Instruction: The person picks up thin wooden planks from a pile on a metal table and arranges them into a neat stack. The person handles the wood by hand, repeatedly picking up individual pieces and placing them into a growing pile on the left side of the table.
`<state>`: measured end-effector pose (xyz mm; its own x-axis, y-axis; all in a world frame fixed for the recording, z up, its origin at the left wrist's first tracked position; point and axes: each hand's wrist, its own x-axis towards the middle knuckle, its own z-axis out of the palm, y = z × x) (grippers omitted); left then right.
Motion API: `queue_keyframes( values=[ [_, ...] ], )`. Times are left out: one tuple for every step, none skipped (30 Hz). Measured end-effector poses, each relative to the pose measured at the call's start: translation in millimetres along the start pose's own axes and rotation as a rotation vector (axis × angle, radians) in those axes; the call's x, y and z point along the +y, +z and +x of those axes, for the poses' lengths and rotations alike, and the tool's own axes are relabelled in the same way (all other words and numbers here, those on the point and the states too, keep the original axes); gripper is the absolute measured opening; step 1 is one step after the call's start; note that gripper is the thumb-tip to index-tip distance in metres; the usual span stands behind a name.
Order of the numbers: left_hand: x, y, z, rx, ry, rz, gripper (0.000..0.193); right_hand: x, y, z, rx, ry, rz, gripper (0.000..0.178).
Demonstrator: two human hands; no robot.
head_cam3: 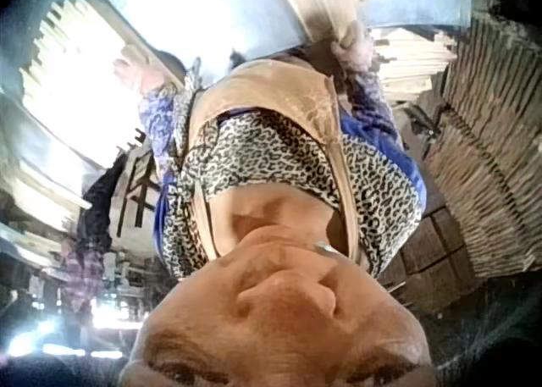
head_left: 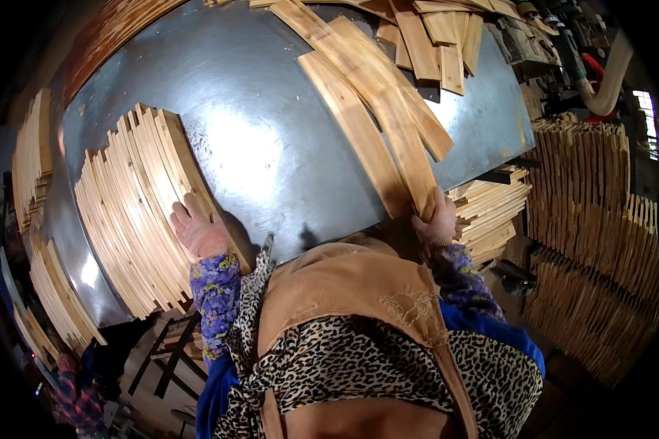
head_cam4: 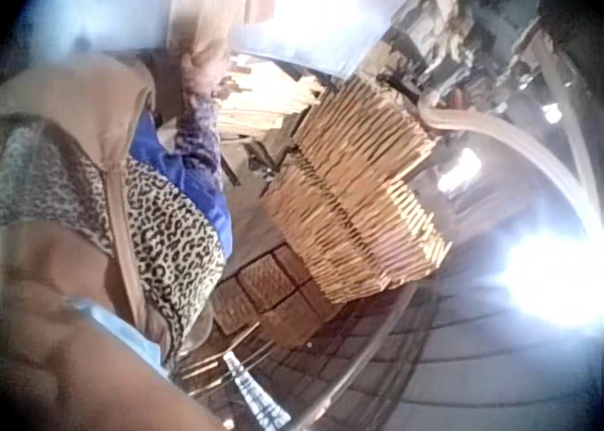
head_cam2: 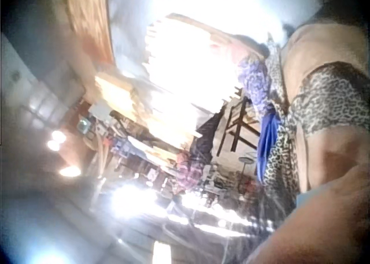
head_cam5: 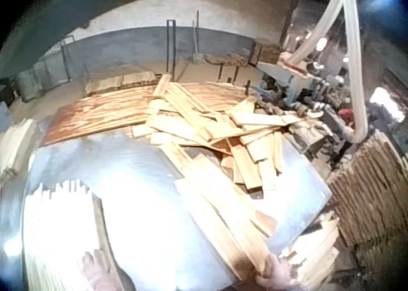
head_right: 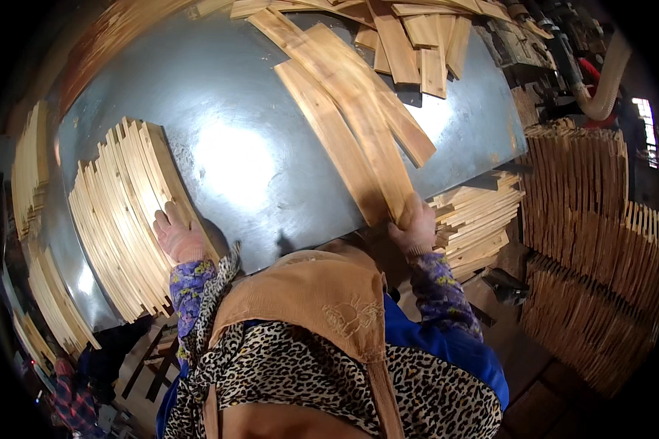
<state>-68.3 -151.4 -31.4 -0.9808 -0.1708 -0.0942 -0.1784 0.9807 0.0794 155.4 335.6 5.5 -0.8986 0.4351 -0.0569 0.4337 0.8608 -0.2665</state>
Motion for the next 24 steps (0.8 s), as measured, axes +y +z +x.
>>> queue_keyframes(
  values=[
    [-3,3,2,-0.007,0.01,0.0,0.083,-10,5,17,0.025,-0.039,0.051,0.088],
    [-4,1,-1,0.0,0.0,-0.006,0.083,-22,14,58,0.048,-0.098,0.107,0.087],
    [-3,-1,1,0.007,0.001,-0.008,0.082,-36,26,99,0.073,-0.145,0.168,0.085],
    [-2,-3,-1,0.011,-0.006,-0.013,0.082,-57,27,140,0.064,-0.122,0.145,0.083],
    [-2,-5,-2,0.001,0.007,-0.003,0.08,-80,31,183,0.056,-0.107,0.127,0.081],
    [0,-8,1,-0.01,0.027,0.006,0.079,-93,39,229,0.048,-0.115,0.073,0.082],
    [2,-12,4,-0.021,0.047,0.016,0.077,-105,46,271,0.042,-0.121,0.021,0.084],
    [3,-18,5,-0.039,0.038,-0.028,0.078,-123,45,302,-0.043,-0.121,0.003,0.086],
    [6,-24,8,-0.059,0.037,-0.07,0.079,-141,37,325,-0.128,-0.114,-0.017,0.088],
    [5,-29,12,-0.077,0.036,-0.11,0.08,-165,31,342,-0.2,-0.097,-0.065,0.088],
    [12,-29,10,-0.019,0.032,-0.142,0.069,-183,20,356,-0.268,-0.074,-0.117,0.088],
    [32,-26,14,0.004,-0.039,-0.158,0.066,-195,18,364,-0.335,-0.045,-0.176,0.088],
    [20,7,6,0.228,0.138,-0.297,0.066,-204,19,367,-0.297,-0.067,-0.182,0.082],
    [58,-13,5,0.003,-0.035,-0.721,0.067,-206,16,361,-0.354,-0.045,-0.098,0.079],
    [87,-24,5,-0.168,-0.077,-0.855,0.072,-215,4,351,-0.403,-0.038,-0.013,0.076],
    [118,-35,7,-0.34,-0.134,-0.968,0.077,-224,-5,342,-0.448,-0.03,0.069,0.073],
    [142,-37,15,-0.486,-0.114,-1.198,0.087,-226,9,325,-0.384,0.031,0.116,0.063],
    [161,-7,12,-0.513,-0.126,-1.535,0.096,-241,8,297,-0.447,-0.017,0.253,0.06],
    [172,41,20,-0.67,-0.159,-1.785,0.098,-256,3,264,-0.514,-0.076,0.389,0.058],
    [191,43,22,-0.674,-0.026,-1.764,0.086,-240,19,236,-0.466,-0.197,0.537,0.057],
    [200,17,22,-0.806,-0.229,-1.806,0.078,-222,39,218,-0.401,-0.22,0.543,0.063],
    [202,-10,21,-0.929,-0.447,-1.831,0.071,-207,58,198,-0.339,-0.248,0.546,0.069],
    [192,-2,16,-0.887,-0.443,-1.849,0.07,-193,67,184,-0.272,-0.186,0.398,0.082],
    [180,14,11,-0.853,-0.438,-1.861,0.068,-177,74,172,-0.202,-0.118,0.25,0.095]
  ],
)
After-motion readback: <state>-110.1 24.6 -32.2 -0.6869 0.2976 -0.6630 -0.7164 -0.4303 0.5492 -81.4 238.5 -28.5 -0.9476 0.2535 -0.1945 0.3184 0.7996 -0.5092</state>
